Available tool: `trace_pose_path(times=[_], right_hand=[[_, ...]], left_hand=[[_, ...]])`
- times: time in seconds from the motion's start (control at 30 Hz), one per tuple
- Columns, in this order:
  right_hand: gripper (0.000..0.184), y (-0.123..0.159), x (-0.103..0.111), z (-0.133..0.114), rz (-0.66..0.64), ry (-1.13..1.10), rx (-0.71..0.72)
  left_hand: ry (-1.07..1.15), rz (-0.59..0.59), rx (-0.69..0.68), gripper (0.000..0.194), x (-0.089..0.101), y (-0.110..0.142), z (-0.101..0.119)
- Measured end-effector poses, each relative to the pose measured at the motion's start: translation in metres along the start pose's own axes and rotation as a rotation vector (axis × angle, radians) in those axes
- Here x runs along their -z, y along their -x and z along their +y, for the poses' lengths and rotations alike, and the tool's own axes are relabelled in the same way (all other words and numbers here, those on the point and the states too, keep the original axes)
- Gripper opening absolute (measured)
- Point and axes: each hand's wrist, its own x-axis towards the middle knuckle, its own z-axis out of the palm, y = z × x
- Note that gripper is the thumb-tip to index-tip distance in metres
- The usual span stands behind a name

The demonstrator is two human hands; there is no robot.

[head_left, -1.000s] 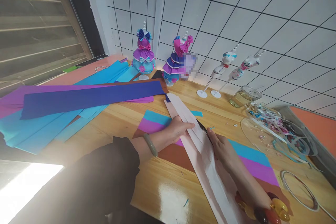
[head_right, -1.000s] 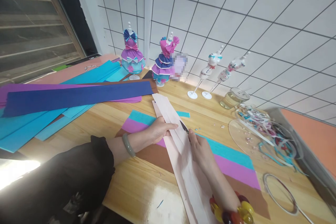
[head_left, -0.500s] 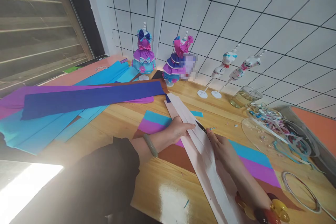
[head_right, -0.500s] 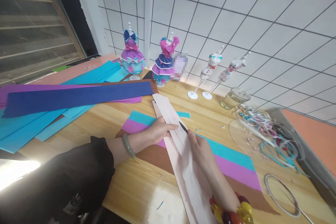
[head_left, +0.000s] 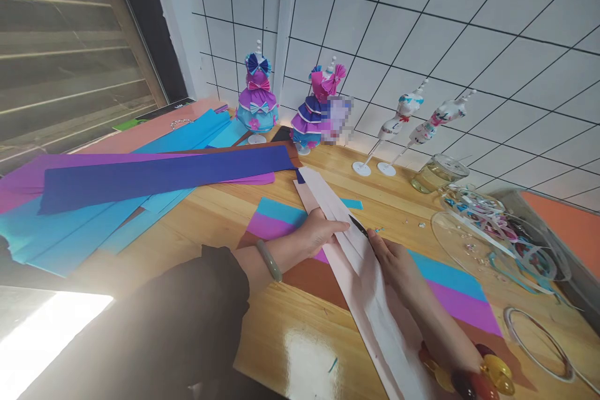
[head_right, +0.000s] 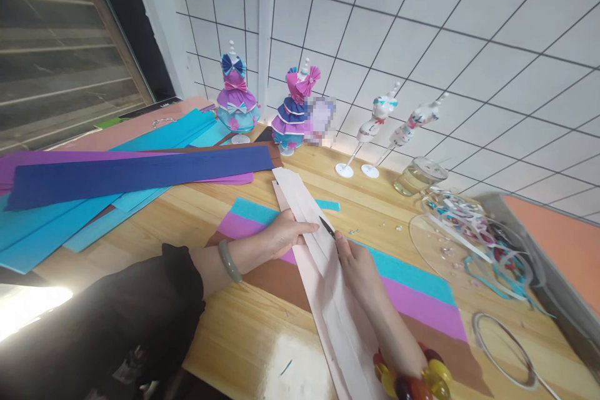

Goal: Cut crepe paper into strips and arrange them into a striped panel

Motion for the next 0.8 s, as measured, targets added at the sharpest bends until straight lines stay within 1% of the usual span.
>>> trace_pose_path(times=[0.2,0.47,0.8], right_hand=[[0.048,-0.0018,-0.0008,-0.0035,0.004,-0.007,0.042],[0.047,-0.0002,-0.0003,-0.0077,0.01,0.001,0.034],[0.044,-0.0021,-0.0027,-0.0042,0.03,-0.033,0.021]], left_hand=[[-0.008,-0.007,-0.007,0.032,0.0008,-0.0002,-0.0002],[-0.037,-0.003,-0.011,0.033,0.0009,0.001,0.001],[-0.068,0.026,0.006,0.031,0.0004,0.0011,0.0012]])
